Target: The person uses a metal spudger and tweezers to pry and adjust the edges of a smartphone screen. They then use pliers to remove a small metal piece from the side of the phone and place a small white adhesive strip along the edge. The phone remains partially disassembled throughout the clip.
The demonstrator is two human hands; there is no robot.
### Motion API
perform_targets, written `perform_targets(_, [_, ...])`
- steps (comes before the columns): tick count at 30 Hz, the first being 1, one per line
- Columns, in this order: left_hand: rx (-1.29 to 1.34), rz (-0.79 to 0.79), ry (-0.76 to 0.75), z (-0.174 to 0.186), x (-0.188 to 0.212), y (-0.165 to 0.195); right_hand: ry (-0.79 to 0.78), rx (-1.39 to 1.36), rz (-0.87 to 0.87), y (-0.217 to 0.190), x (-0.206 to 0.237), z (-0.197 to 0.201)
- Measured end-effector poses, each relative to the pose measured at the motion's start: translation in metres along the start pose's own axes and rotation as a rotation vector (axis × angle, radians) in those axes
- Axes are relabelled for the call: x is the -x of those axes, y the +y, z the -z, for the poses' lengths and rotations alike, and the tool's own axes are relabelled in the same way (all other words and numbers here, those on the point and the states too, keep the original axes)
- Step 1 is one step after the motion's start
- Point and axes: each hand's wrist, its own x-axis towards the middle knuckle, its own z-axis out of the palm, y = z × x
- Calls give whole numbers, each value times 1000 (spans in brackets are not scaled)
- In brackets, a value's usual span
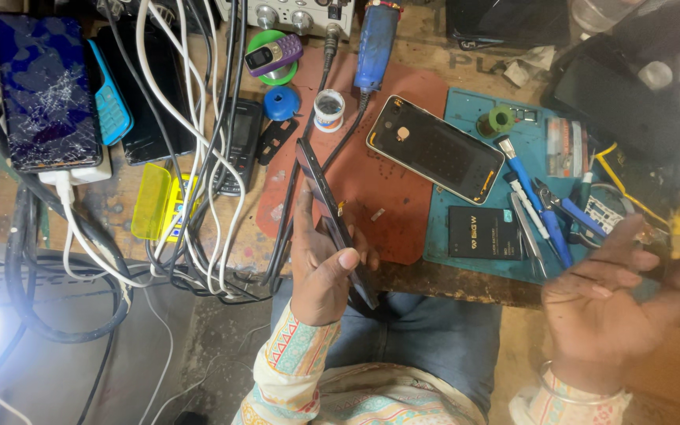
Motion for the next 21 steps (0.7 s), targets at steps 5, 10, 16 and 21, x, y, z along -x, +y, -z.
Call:
perform_targets(5, [1, -9, -6, 2, 1, -3, -56, 24, 31, -23, 17, -1])
perform_targets(10, [22, -16, -12, 5, 5, -6, -82, 53, 93, -50, 35, 0])
perform_targets(16, [18, -12, -22, 5, 3, -3, -72, 106, 65, -46, 34, -6])
perform_targets(21, [15, 12, -3, 0, 5, -1, -72, 171, -164, -10, 29, -4])
